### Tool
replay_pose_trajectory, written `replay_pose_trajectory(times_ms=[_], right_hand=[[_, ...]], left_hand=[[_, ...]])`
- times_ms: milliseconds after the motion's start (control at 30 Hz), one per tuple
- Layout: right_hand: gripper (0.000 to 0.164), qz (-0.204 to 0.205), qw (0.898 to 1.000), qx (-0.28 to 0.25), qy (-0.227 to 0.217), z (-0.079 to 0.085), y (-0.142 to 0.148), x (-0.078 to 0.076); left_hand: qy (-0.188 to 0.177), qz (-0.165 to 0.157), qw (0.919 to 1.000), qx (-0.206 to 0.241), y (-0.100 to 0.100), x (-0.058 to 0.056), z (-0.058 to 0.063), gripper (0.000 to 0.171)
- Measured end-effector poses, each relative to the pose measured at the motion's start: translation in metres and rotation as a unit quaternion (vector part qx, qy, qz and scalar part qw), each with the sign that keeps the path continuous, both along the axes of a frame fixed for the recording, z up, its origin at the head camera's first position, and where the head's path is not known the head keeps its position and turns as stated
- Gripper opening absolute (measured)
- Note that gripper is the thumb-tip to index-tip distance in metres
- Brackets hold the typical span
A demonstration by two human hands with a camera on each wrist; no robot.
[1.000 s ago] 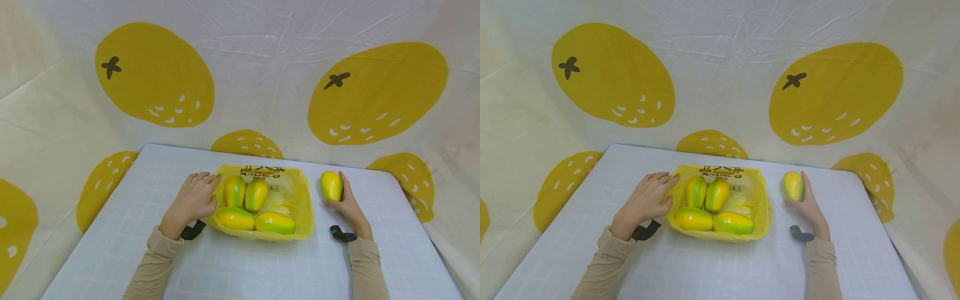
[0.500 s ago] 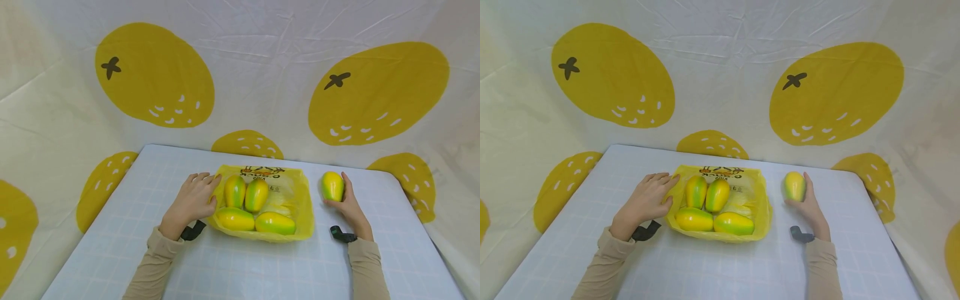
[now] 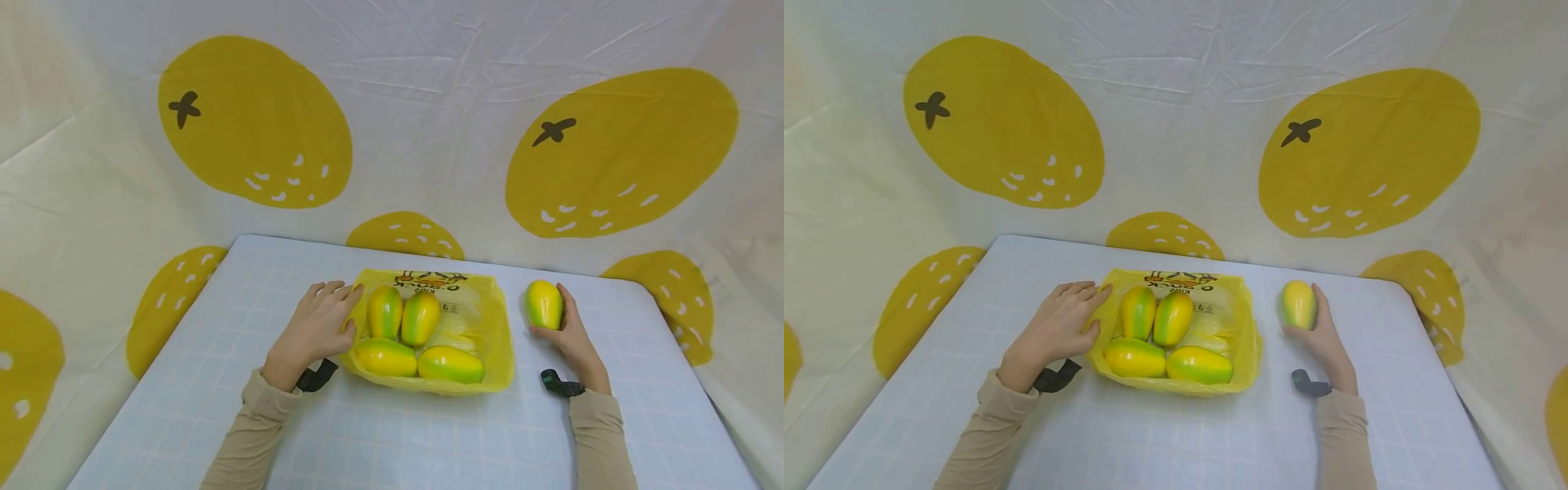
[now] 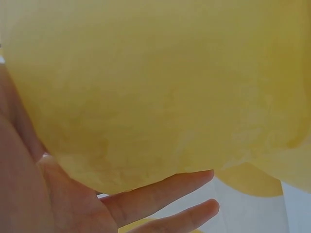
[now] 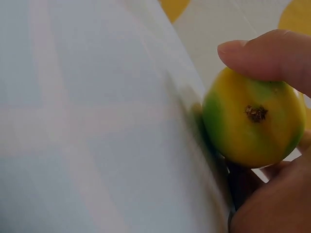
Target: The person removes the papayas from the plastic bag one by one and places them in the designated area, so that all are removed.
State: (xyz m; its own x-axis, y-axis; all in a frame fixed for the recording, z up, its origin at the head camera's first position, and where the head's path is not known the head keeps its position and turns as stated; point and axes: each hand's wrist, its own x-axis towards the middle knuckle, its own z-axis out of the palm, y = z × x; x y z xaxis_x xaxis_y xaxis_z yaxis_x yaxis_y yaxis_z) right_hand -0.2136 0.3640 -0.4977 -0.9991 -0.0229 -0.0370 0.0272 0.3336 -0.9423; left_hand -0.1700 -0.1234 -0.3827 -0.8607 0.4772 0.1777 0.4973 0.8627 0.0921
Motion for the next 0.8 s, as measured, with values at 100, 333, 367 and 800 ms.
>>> replay_pose_trajectory(times_ms=[100,333,367,800], right_hand=[[0.118,-0.001,1.000,0.004,-0.006,-0.001,0.001,-0.001],[0.119,0.001,1.000,-0.008,-0.004,0.000,0.001,0.001],[0.120,0.001,1.000,-0.009,-0.003,0.000,0.001,0.001],[0.120,-0.001,0.999,0.033,-0.009,0.013,-0.003,0.004]], left_hand=[[0.001,-0.001,1.0000,-0.001,0.000,0.000,0.000,0.056],[-0.001,0.000,1.0000,0.001,0.001,-0.001,0.000,0.056],[-0.002,0.000,1.0000,0.002,0.001,0.000,0.000,0.056],[0.002,-0.002,1.0000,0.001,-0.001,0.000,0.000,0.055]])
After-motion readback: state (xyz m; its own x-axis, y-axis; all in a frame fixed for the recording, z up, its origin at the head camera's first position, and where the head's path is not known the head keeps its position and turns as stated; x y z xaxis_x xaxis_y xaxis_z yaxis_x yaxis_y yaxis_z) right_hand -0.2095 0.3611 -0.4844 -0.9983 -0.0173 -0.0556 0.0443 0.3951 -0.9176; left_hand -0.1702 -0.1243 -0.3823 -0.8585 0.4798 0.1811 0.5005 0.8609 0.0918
